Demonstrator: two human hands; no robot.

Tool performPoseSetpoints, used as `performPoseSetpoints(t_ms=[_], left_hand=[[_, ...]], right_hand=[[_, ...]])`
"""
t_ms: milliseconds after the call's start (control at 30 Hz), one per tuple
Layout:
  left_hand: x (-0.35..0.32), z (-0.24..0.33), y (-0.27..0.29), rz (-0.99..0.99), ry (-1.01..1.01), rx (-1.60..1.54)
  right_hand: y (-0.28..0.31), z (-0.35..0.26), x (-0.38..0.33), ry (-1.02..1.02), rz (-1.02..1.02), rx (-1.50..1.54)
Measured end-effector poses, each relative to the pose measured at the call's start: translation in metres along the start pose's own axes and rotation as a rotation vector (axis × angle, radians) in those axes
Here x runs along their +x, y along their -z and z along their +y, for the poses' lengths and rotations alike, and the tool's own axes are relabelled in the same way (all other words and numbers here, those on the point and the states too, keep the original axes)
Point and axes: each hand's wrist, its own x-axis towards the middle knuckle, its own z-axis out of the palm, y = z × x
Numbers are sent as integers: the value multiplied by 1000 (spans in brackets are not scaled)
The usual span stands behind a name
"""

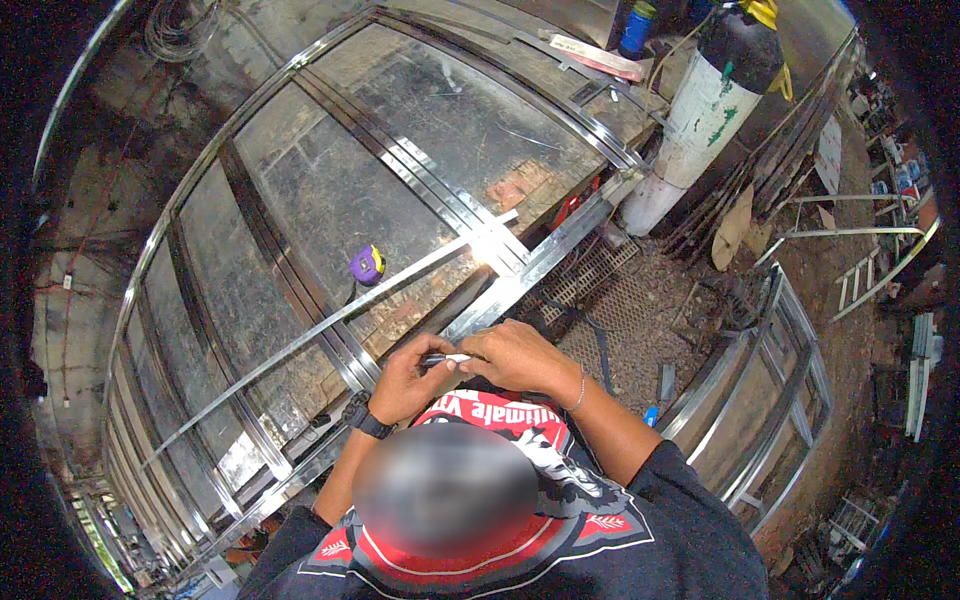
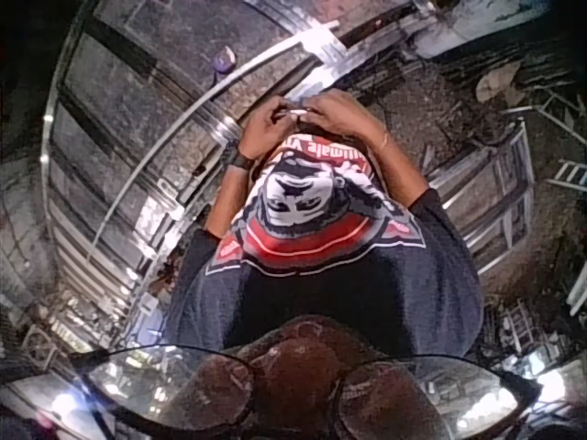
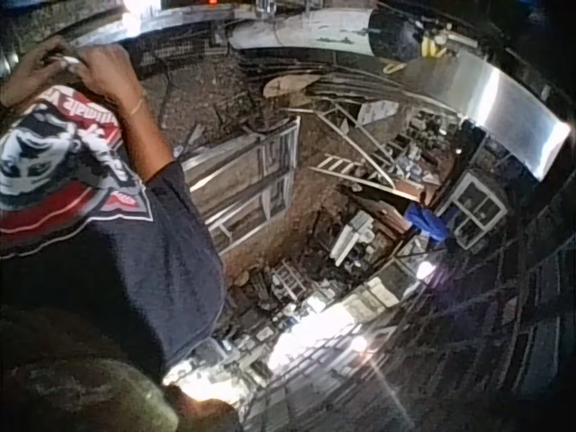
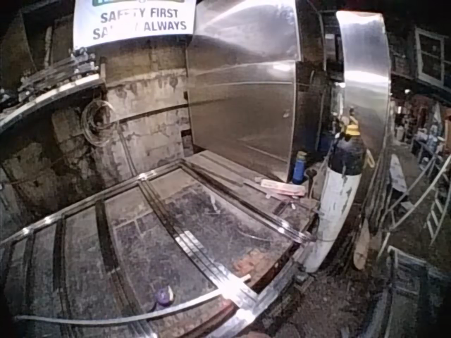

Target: The person measures and marks metal frame components on a workbench using a tape measure, ruler, and marker. They repeatedly position the tape measure and ruler, mark measurement points, and adjust the tools to ensure accuracy across multiple sections of the frame.

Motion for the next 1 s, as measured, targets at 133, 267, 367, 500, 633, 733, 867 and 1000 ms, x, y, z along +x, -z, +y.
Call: performPoseSetpoints(t_ms=[133, 267, 367, 500, 633, 733, 867, 1000], left_hand=[[1, -3, 1, 12, -39, 33], [1, 1, 2, 37, -47, 56], [3, 4, 3, 28, -18, 64], [3, 7, 3, 33, 7, 79], [2, 6, 2, 33, 12, 62], [2, 0, 1, 26, 18, 38], [6, -1, 0, 27, -19, -2], [8, 0, 2, 34, -54, 42]], right_hand=[[3, -2, 1, -12, -10, -2], [4, -4, 3, 2, -4, 2], [7, -7, 4, -30, -21, 11], [7, -7, 4, -44, -23, 5], [8, -8, 5, -38, -24, 12], [8, -9, 5, -32, -27, 10], [7, -6, 5, -10, -17, 1], [5, -4, 7, -2, -31, -34]])
